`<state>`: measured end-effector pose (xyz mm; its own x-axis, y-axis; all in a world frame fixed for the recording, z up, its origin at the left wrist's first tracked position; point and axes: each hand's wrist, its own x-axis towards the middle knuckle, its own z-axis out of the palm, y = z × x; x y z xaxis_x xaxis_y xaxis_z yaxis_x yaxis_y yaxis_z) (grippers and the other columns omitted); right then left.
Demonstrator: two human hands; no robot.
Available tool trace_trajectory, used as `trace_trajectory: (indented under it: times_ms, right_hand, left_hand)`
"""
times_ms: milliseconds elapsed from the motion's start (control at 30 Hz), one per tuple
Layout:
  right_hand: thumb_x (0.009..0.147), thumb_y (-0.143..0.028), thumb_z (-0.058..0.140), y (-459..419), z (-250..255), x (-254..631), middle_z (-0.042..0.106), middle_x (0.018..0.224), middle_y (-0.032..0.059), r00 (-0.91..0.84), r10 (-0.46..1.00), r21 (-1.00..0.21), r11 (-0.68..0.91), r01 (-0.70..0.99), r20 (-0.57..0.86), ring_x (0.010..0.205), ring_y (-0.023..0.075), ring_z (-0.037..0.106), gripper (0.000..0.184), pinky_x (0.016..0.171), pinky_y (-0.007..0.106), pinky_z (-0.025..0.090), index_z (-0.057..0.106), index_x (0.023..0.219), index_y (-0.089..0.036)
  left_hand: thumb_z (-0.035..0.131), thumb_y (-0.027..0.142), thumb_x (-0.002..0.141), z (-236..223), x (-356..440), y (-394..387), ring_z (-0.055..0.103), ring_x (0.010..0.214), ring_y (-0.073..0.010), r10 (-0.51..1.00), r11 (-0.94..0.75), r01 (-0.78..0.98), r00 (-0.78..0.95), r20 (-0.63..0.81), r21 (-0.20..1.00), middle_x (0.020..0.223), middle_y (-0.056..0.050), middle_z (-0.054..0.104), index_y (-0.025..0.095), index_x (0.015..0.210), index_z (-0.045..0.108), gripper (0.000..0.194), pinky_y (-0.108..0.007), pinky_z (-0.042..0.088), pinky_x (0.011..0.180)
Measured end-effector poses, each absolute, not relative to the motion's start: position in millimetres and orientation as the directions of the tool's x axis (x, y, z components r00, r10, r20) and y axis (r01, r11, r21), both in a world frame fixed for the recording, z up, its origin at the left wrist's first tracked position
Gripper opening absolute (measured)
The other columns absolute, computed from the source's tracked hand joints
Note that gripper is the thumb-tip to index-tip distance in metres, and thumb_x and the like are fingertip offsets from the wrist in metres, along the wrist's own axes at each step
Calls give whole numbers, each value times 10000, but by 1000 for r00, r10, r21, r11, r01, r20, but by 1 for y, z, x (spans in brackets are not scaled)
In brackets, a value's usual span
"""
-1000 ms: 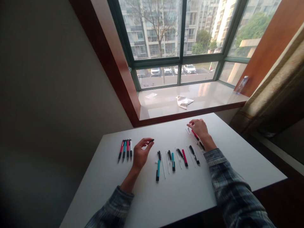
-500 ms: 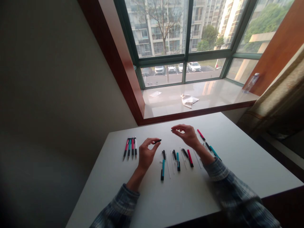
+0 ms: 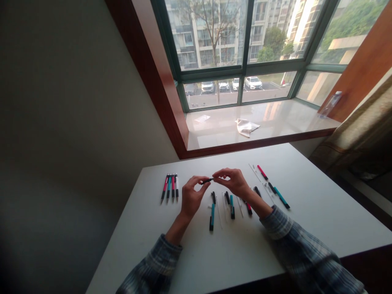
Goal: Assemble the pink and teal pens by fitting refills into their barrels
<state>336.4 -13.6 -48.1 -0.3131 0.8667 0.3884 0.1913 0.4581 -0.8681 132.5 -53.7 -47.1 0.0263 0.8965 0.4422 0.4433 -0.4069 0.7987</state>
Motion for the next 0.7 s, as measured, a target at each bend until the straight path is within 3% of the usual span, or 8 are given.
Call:
trace_trajectory:
  times_ms: [700]
  right_hand:
    - [878, -474, 766, -13, -51, 336, 810, 960, 44, -328, 867, -871, 451, 193, 376, 859, 231, 757, 268, 802, 383, 621, 805, 1026, -255]
  left_hand:
    - [742, 319, 893, -47, 132, -54, 685, 891, -238, 896, -413, 436, 36, 443, 800, 974, -53, 764, 256, 997, 768, 125, -397, 553, 821]
